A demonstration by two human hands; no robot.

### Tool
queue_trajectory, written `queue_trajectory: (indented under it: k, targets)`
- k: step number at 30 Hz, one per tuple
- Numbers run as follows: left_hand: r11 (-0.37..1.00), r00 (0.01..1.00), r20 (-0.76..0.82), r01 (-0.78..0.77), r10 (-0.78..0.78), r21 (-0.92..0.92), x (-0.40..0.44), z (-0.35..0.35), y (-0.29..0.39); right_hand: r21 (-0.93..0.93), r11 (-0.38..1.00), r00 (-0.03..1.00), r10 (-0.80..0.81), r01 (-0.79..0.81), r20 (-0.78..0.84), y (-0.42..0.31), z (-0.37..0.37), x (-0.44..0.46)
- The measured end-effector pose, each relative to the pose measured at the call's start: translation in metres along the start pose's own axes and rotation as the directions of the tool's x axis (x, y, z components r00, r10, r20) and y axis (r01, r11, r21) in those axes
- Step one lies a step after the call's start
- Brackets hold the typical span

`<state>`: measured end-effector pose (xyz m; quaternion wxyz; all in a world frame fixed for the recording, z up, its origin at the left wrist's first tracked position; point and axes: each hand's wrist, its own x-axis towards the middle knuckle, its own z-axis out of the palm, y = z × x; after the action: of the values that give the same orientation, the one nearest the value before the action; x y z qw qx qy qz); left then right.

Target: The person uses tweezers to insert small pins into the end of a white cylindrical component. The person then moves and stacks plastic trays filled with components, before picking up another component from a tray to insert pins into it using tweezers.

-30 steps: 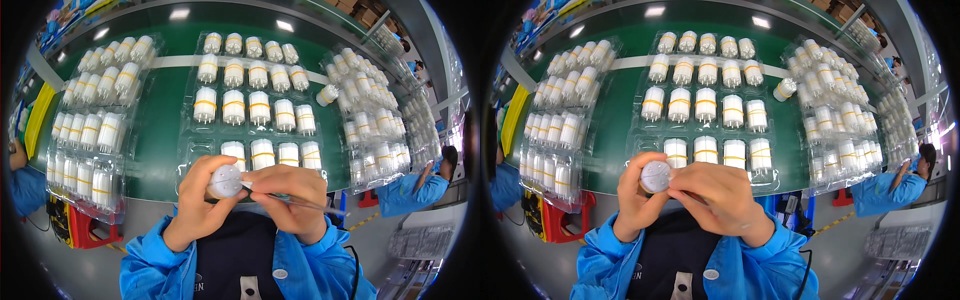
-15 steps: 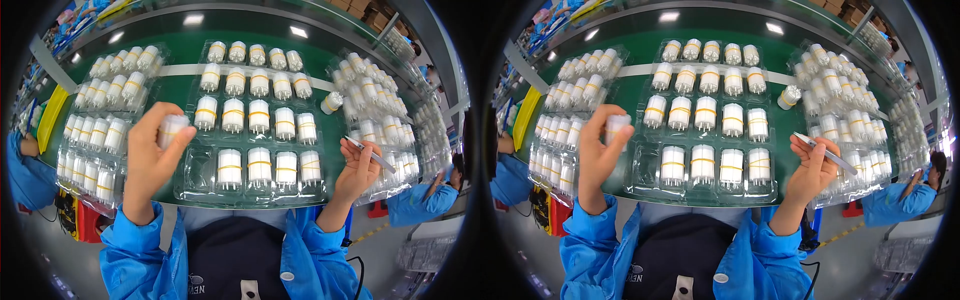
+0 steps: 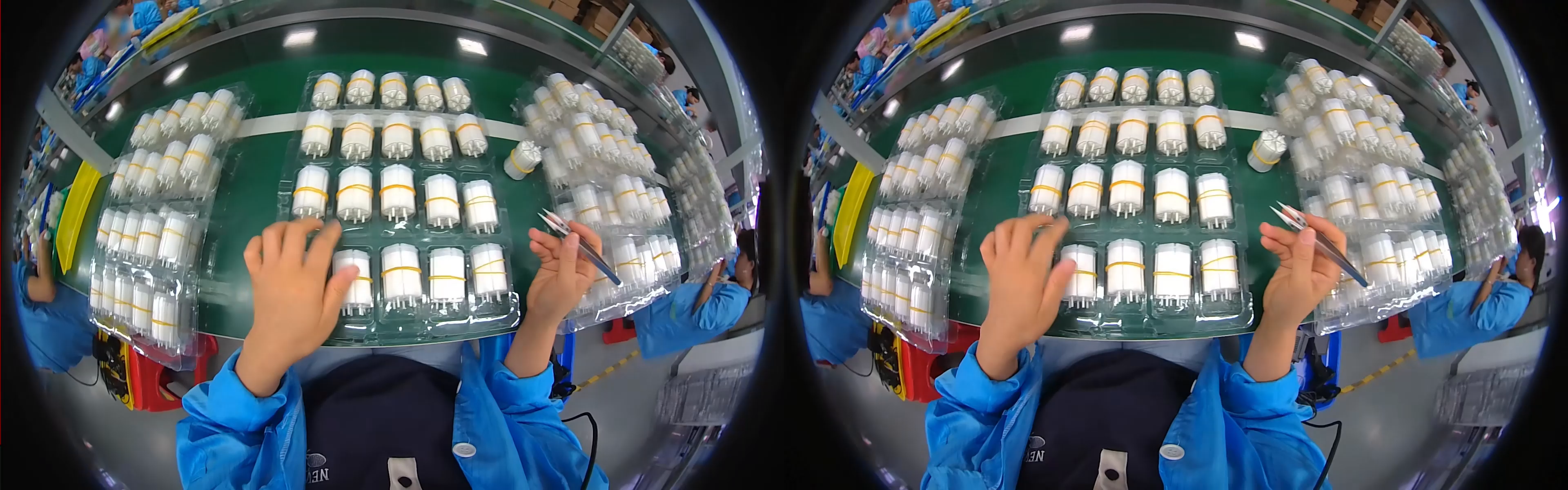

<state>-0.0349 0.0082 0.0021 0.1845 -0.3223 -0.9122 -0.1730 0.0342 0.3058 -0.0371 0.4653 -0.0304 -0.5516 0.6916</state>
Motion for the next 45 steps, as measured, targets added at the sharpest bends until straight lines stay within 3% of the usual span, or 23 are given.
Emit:
queue_trajectory:
  k: [3,9,11,13,15,17,21,25,27,28,30,31,32,33,35,39,41,45]
  targets:
    - [0.994,0.994,0.093,-0.057,0.066,-0.098,-0.005,-0.012,0.013,0.016,0.994,0.992,0.105,-0.104,-0.065,0.000,0.005,0.002]
    - [0.956,0.992,0.083,-0.071,0.098,-0.285,-0.021,-0.010,0.012,0.024,0.988,0.986,0.153,-0.152,-0.069,-0.006,0.010,-0.006]
    - [0.875,0.996,-0.035,-0.085,0.078,-0.476,-0.024,-0.010,0.009,-0.055,0.993,0.992,0.097,-0.101,-0.077,-0.016,0.018,-0.012]
    - [0.730,0.986,-0.053,0.080,-0.158,-0.679,-0.033,-0.004,0.009,-0.104,0.989,0.993,0.098,-0.105,-0.071,-0.027,0.034,-0.016]
    - [0.474,0.942,0.036,0.201,-0.334,-0.857,-0.030,-0.008,0.017,-0.037,0.992,0.993,0.120,-0.121,-0.015,-0.030,0.044,-0.024]
    - [0.644,0.985,-0.057,0.062,-0.162,-0.763,-0.026,-0.008,0.006,0.023,0.989,0.985,0.144,-0.146,0.091,-0.036,0.055,-0.030]
    - [0.563,0.981,-0.008,0.103,-0.192,-0.820,-0.030,-0.006,0.012,0.030,0.972,0.944,0.221,-0.235,0.245,-0.046,0.078,-0.044]
    - [0.494,0.963,0.012,0.150,-0.270,-0.856,-0.038,-0.002,0.013,0.008,0.980,0.908,0.182,-0.200,0.377,-0.042,0.077,-0.044]
    - [0.499,0.955,-0.017,0.139,-0.295,-0.856,-0.039,0.002,0.010,-0.162,0.976,0.918,-0.071,0.144,0.390,-0.044,0.069,-0.027]
    - [0.490,0.947,-0.048,0.120,-0.317,-0.864,-0.040,0.004,0.008,-0.139,0.982,0.939,-0.073,0.126,0.336,-0.050,0.068,-0.014]
    - [0.473,0.938,-0.070,0.106,-0.339,-0.874,-0.043,0.006,0.005,-0.299,0.947,0.951,-0.021,0.119,0.309,-0.057,0.062,0.019]
    - [0.474,0.938,-0.071,0.105,-0.340,-0.874,-0.044,0.007,0.005,-0.543,0.780,0.910,-0.078,0.310,0.407,-0.048,0.049,0.043]
    - [0.481,0.935,-0.098,0.084,-0.340,-0.873,-0.044,0.009,0.006,-0.640,0.726,0.920,0.028,0.250,0.391,-0.042,0.047,0.059]
    - [0.487,0.932,-0.125,0.060,-0.340,-0.871,-0.043,0.009,0.006,-0.638,0.727,0.920,0.022,0.255,0.392,-0.030,0.047,0.071]
    - [0.508,0.937,-0.137,0.048,-0.320,-0.860,-0.044,0.010,0.004,-0.866,0.435,0.948,0.074,0.248,0.309,-0.001,0.048,0.089]
    - [0.530,0.945,-0.145,0.034,-0.292,-0.847,-0.045,0.009,0.002,-0.934,0.280,0.942,0.182,0.224,0.281,0.038,0.046,0.096]
    - [0.549,0.947,-0.152,0.031,-0.284,-0.835,-0.046,0.009,0.000,-0.975,0.065,0.951,0.212,0.214,0.223,0.042,0.045,0.095]
    - [0.550,0.940,-0.169,0.024,-0.297,-0.835,-0.048,0.011,-0.002,-0.947,0.143,0.927,0.209,0.288,0.313,0.011,0.043,0.081]
